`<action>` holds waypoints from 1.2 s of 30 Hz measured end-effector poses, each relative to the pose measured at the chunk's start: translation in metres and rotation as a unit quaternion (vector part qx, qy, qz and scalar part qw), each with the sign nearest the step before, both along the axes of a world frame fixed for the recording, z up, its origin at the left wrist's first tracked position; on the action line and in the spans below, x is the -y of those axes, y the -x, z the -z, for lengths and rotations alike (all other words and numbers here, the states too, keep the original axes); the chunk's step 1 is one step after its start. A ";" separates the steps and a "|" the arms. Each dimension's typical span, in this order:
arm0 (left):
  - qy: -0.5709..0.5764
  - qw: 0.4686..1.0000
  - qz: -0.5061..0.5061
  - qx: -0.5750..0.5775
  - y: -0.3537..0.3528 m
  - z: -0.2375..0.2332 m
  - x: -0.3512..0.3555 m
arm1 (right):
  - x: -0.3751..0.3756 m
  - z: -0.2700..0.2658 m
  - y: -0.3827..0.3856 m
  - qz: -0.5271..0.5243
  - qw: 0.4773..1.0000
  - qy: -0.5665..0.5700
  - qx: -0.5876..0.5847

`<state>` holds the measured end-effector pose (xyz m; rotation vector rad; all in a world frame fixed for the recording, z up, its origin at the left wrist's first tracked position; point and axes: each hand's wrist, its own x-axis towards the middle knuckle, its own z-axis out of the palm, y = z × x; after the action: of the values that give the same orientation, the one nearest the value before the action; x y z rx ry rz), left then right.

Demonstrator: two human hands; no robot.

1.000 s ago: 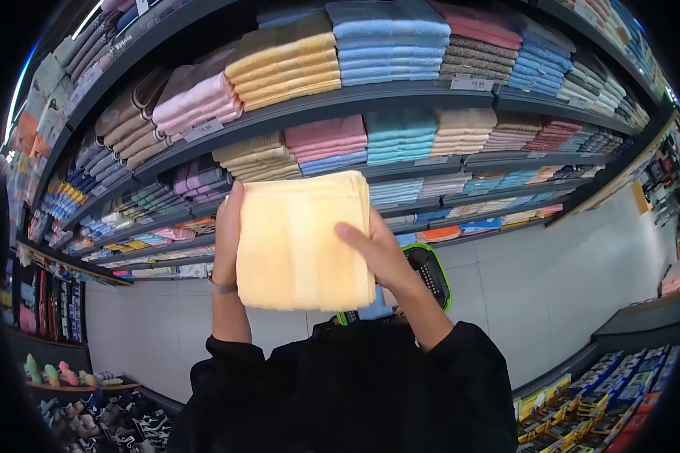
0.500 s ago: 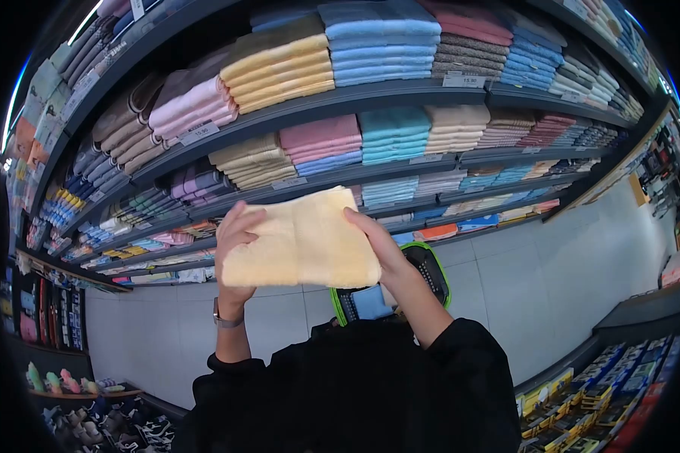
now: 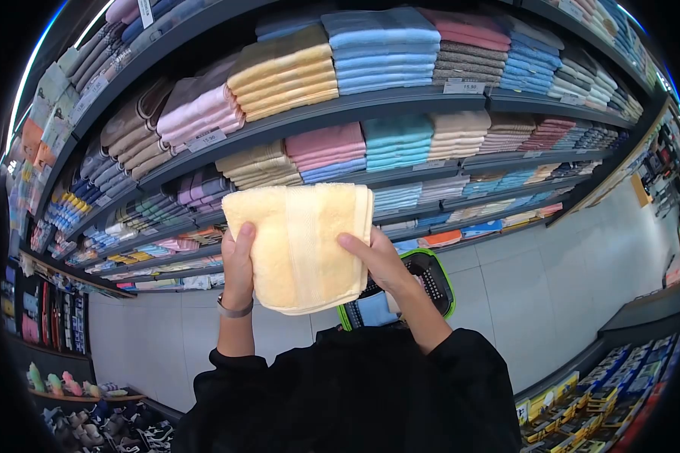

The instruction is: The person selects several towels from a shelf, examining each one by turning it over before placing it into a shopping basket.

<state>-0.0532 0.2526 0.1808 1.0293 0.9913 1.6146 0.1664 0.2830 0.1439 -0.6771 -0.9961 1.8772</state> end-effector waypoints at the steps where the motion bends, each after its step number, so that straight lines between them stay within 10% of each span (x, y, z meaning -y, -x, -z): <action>1: 0.012 1.000 0.006 -0.001 0.001 0.001 0.000 | 0.001 0.000 0.001 -0.001 1.000 0.000 0.000; 23: -0.029 0.991 -0.124 -0.038 0.003 0.009 -0.017 | 0.019 0.020 -0.004 -0.054 0.994 -0.088 0.032; 31: 0.122 0.976 0.045 0.177 0.014 0.023 -0.016 | 0.021 0.022 -0.009 -0.018 0.998 -0.019 0.050; 36: 0.104 0.971 0.181 0.117 0.017 0.039 -0.004 | 0.014 0.025 -0.029 -0.017 0.994 -0.070 0.081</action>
<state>-0.0702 0.2569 0.1418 0.8004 0.7444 1.2666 0.1951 0.2687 0.1193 -0.7411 -1.2365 1.7837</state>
